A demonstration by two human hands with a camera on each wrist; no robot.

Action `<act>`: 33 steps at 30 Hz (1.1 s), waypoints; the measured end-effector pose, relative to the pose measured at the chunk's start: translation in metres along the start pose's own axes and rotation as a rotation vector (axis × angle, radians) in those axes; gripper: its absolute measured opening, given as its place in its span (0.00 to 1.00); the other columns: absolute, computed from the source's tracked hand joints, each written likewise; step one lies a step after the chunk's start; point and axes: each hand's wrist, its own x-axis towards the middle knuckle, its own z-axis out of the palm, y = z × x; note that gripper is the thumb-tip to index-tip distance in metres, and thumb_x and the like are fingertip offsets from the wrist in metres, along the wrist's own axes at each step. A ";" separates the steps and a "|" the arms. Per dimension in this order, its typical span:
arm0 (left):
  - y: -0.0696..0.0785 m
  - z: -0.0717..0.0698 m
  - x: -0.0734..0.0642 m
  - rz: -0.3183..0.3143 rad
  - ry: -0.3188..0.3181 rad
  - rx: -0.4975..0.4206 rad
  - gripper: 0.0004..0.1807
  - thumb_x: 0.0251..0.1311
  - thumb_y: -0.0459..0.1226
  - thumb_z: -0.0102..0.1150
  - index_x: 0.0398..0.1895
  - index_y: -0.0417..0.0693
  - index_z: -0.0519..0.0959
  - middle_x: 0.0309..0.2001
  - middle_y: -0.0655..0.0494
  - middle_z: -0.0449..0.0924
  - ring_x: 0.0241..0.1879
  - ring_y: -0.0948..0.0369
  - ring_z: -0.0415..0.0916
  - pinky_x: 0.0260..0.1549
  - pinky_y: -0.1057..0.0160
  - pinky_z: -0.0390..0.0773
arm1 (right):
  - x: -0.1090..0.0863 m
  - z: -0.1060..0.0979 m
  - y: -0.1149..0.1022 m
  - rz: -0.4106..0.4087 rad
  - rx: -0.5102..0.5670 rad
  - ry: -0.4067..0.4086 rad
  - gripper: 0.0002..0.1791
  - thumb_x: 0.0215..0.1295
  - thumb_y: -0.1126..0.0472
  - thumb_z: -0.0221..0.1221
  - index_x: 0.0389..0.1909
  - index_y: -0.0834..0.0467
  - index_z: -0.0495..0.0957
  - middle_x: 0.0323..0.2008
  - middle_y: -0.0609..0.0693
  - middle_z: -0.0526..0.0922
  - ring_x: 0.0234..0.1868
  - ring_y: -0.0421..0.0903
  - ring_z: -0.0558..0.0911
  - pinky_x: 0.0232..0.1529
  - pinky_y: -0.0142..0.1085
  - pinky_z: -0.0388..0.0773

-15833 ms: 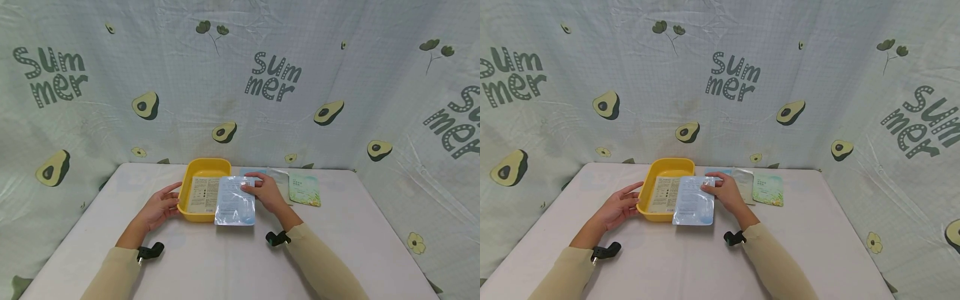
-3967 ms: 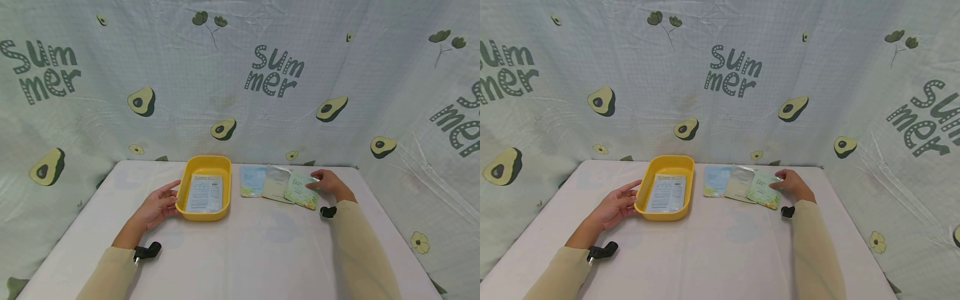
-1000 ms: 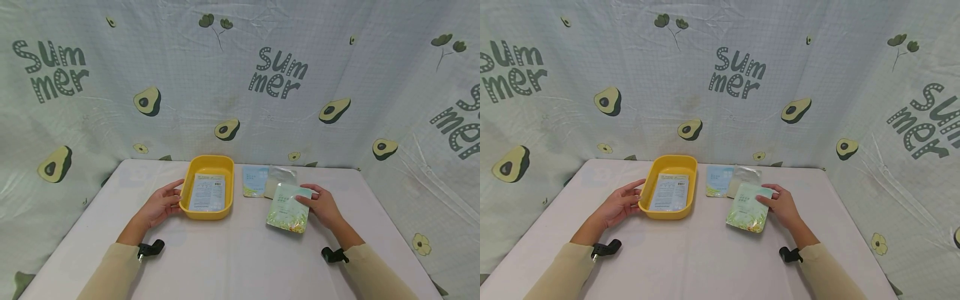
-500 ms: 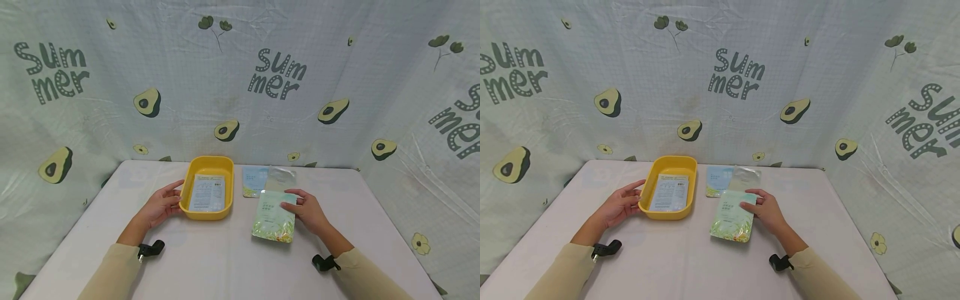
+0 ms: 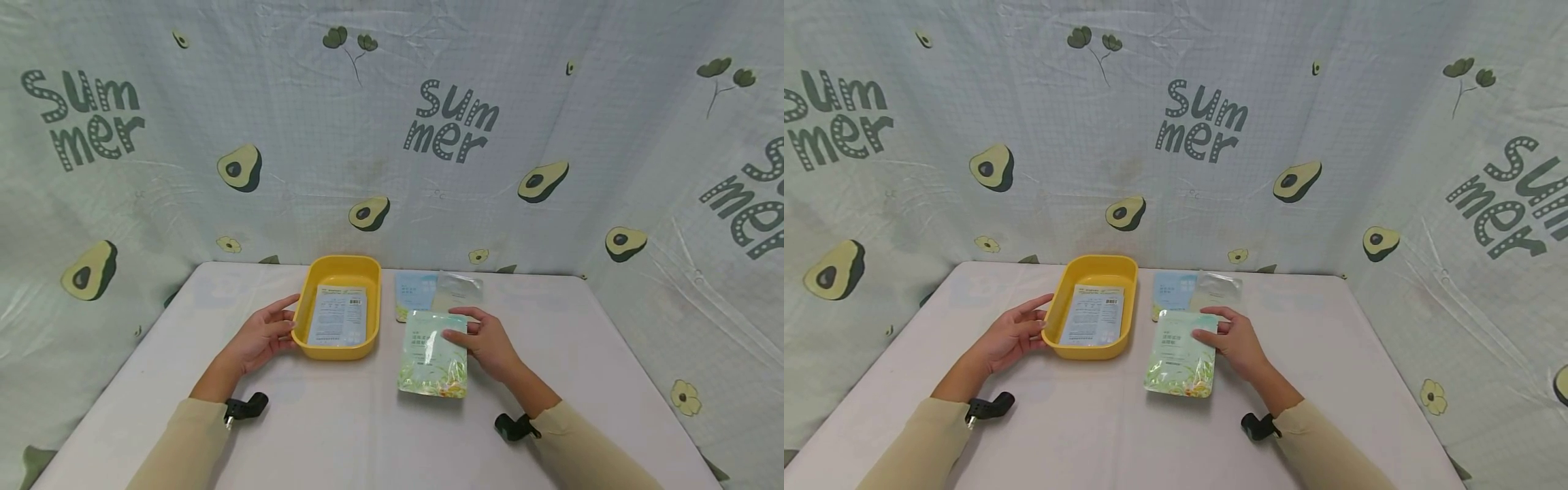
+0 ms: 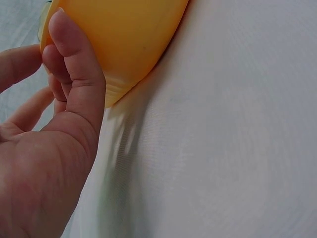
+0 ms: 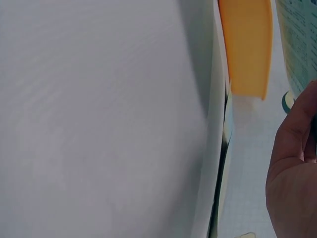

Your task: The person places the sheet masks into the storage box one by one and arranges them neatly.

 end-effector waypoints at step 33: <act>-0.001 -0.001 0.001 0.005 -0.005 -0.011 0.40 0.73 0.29 0.52 0.84 0.54 0.49 0.54 0.52 0.69 0.39 0.61 0.80 0.41 0.67 0.86 | 0.039 0.060 -0.036 -0.039 0.020 -0.064 0.34 0.60 0.57 0.73 0.67 0.54 0.74 0.50 0.57 0.88 0.41 0.48 0.89 0.42 0.40 0.88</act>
